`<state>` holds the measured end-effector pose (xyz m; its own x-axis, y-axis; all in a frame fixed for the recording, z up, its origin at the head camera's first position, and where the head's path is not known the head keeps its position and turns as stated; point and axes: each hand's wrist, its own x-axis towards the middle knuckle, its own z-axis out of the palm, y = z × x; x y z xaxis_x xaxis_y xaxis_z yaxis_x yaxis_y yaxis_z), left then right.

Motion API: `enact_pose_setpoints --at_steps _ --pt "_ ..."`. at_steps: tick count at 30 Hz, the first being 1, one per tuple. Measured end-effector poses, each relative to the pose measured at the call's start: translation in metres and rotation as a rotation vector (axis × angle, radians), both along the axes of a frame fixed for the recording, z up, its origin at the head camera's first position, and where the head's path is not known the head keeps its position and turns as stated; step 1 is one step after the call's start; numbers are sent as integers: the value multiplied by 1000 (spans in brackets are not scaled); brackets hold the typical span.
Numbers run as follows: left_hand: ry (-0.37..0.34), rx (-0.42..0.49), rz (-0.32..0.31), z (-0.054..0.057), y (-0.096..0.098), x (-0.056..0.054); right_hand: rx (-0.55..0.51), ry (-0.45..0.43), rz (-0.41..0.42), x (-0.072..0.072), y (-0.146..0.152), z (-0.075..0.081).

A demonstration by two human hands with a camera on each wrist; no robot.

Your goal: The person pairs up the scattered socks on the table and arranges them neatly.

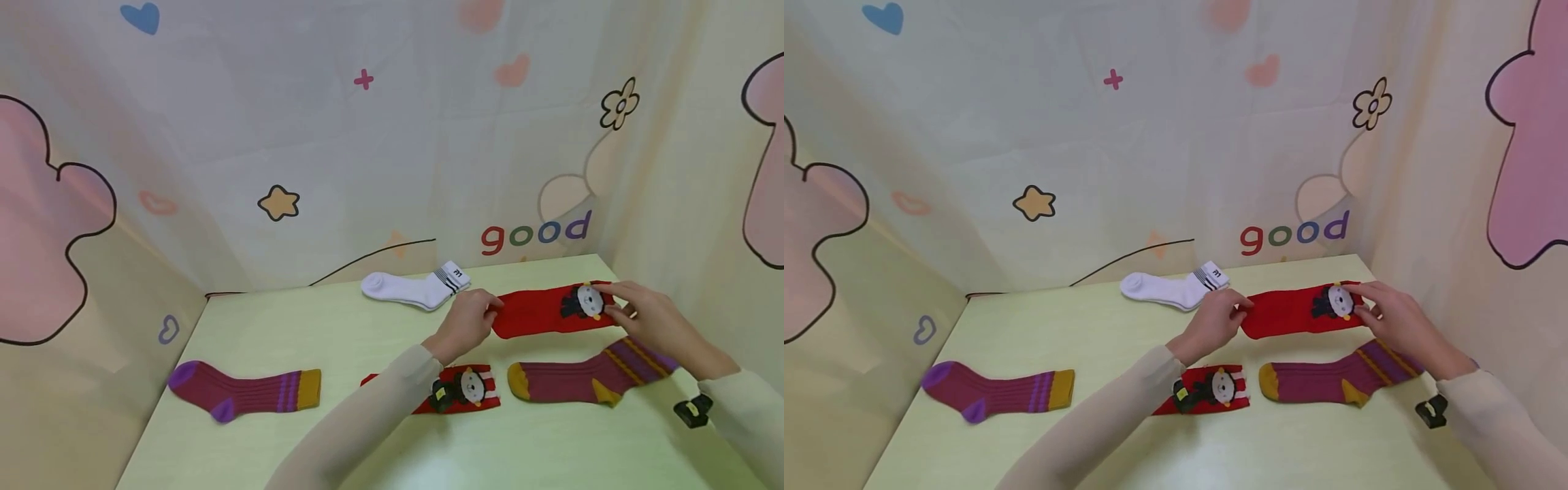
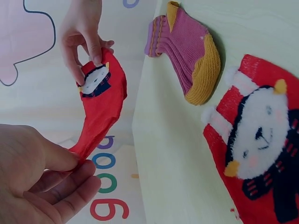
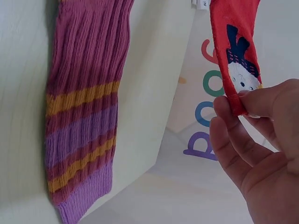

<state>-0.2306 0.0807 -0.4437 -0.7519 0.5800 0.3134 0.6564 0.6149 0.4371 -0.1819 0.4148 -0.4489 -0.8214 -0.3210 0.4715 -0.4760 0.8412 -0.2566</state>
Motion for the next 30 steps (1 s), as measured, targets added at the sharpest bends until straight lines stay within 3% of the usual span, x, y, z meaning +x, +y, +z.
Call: enact_pose_setpoints --at_steps 9,23,30 --pt "-17 40 -14 5 -24 9 -23 16 36 9 -13 2" --pt "-23 76 9 -1 -66 19 -60 11 94 22 -44 4" --pt "-2 78 16 -5 -86 26 -96 -33 103 29 -63 3"
